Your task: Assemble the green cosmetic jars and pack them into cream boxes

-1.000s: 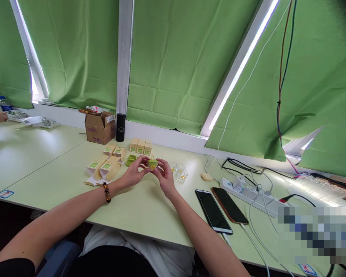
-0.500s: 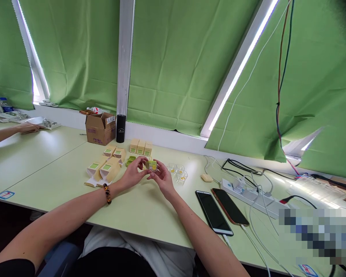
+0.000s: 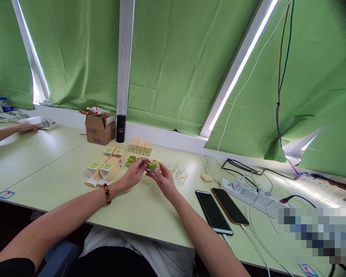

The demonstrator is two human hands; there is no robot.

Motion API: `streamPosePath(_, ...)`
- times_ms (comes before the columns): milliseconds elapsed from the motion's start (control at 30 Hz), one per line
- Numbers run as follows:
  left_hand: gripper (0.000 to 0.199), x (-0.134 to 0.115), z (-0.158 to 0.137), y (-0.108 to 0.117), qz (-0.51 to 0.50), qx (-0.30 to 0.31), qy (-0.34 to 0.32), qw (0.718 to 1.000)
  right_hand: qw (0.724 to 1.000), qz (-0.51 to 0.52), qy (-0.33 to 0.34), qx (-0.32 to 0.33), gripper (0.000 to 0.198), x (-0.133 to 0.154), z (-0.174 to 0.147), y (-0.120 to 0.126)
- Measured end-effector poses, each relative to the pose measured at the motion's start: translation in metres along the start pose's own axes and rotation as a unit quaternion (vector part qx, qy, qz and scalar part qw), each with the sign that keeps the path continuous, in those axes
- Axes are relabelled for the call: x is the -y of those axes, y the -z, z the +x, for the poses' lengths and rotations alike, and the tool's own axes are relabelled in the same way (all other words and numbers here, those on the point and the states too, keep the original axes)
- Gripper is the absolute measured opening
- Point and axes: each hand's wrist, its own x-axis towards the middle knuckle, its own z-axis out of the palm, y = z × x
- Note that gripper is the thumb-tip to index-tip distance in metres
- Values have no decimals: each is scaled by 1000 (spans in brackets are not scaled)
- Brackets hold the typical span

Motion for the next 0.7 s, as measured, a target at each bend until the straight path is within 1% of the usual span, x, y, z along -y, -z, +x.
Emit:
streamPosePath(100,29,-3,-2,0,9,-7,-15,1000,998,56,-20,8,42,4,1,5)
streamPosePath(167,28,-6,-3,1,32,-21,-17,999,997,69,-27,-1,43,4,1,8)
streamPosePath(267,27,-8,-3,3,53,-39,-7,998,998,57,-31,-13,46,2,2,11)
streamPosePath(433,25,-9,-1,4,88,-63,9,994,998,49,-41,-9,48,0,2,11)
streamPosePath(600,25,-10,-1,4,104,-78,19,991,997,60,-40,0,44,-1,2,12)
streamPosePath(700,24,-9,-1,5,98,-82,25,991,998,49,-19,-37,47,-3,3,12)
